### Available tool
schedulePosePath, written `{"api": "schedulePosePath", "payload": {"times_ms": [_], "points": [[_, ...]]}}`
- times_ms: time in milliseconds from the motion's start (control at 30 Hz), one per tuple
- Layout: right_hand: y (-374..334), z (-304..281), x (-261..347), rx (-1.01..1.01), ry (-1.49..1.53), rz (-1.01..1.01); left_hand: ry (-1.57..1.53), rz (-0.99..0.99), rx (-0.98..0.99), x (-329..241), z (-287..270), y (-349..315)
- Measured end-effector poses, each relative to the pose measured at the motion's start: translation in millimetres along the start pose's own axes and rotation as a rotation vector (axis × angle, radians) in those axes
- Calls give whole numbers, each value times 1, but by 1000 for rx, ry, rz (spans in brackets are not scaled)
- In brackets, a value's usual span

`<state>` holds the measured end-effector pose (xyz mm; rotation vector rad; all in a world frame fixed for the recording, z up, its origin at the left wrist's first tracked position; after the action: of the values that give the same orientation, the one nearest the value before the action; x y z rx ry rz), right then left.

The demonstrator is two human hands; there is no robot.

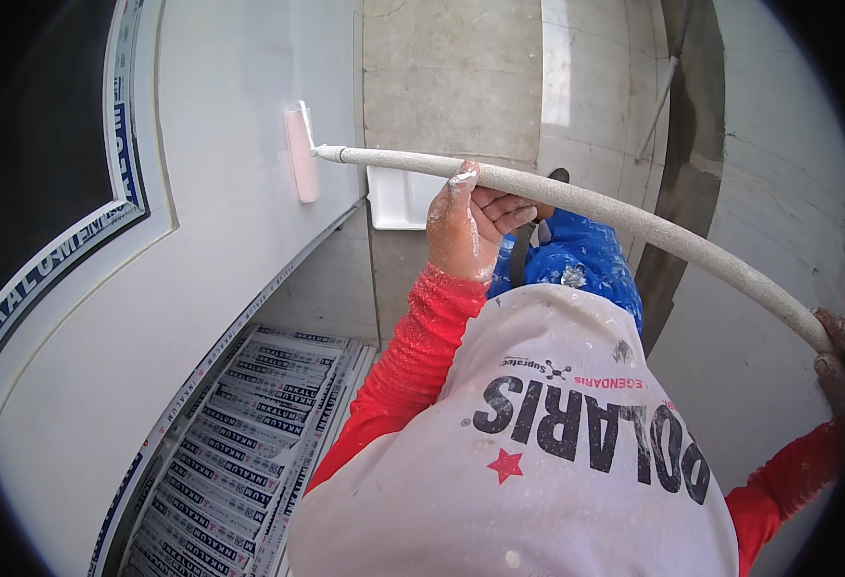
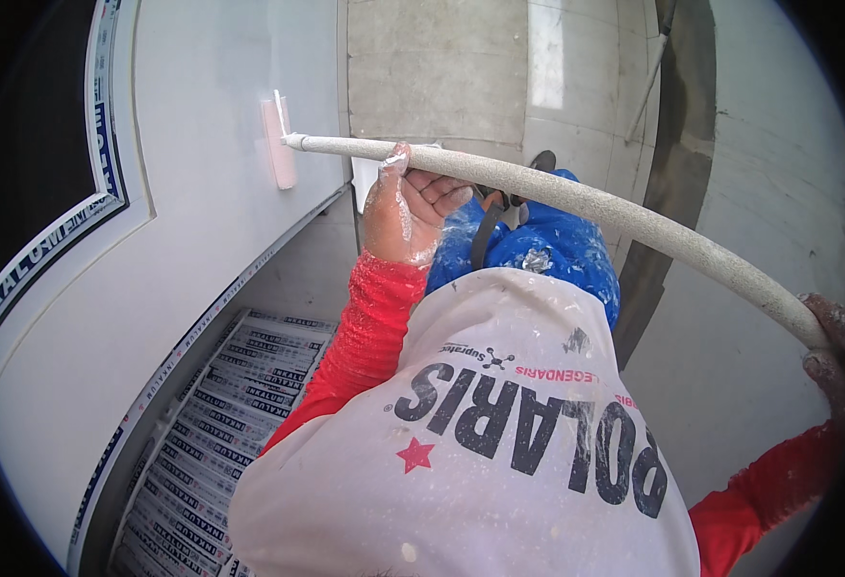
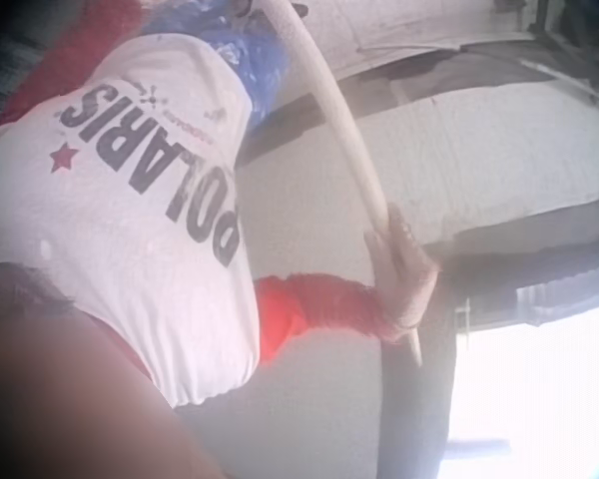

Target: The person uses a long-handled paint roller to apply white paint to the interior walls of a room. They repeatedly dip the roller into a paint tray and roll it across the wall surface, working around a window and door frame.

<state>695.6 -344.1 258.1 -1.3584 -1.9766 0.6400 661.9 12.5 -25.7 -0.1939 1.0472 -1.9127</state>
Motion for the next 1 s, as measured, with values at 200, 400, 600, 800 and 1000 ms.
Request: {"api": "schedulePosePath", "payload": {"times_ms": [200, 400, 600, 800, 1000], "points": [[70, 58, 42, -133, 135, -100, -23, -2, -171, 11, -80, 78], [190, 127, 69, 9, -108, -132, -2, -104, -382, 19, -198, 192], [279, 171, 79, 101, -92, -135, -15, -87, -598, 10, -254, 262], [270, 152, 44, 90, 6, -127, -18, -109, -527, 17, -227, 256], [180, 62, -1, 3, 273, -142, 70, -170, -291, 4, -108, 160]]}}
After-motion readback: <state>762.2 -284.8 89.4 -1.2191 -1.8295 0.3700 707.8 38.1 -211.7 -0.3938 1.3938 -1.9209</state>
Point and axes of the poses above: each hand's wrist, its own y-axis towards the middle knuckle, its own z-axis out of the palm, x = y × z, the point moved 7 cm from there along y, towards the middle knuckle, and after that the axes turned 12 degrees about -z, right-handed, at the moved point
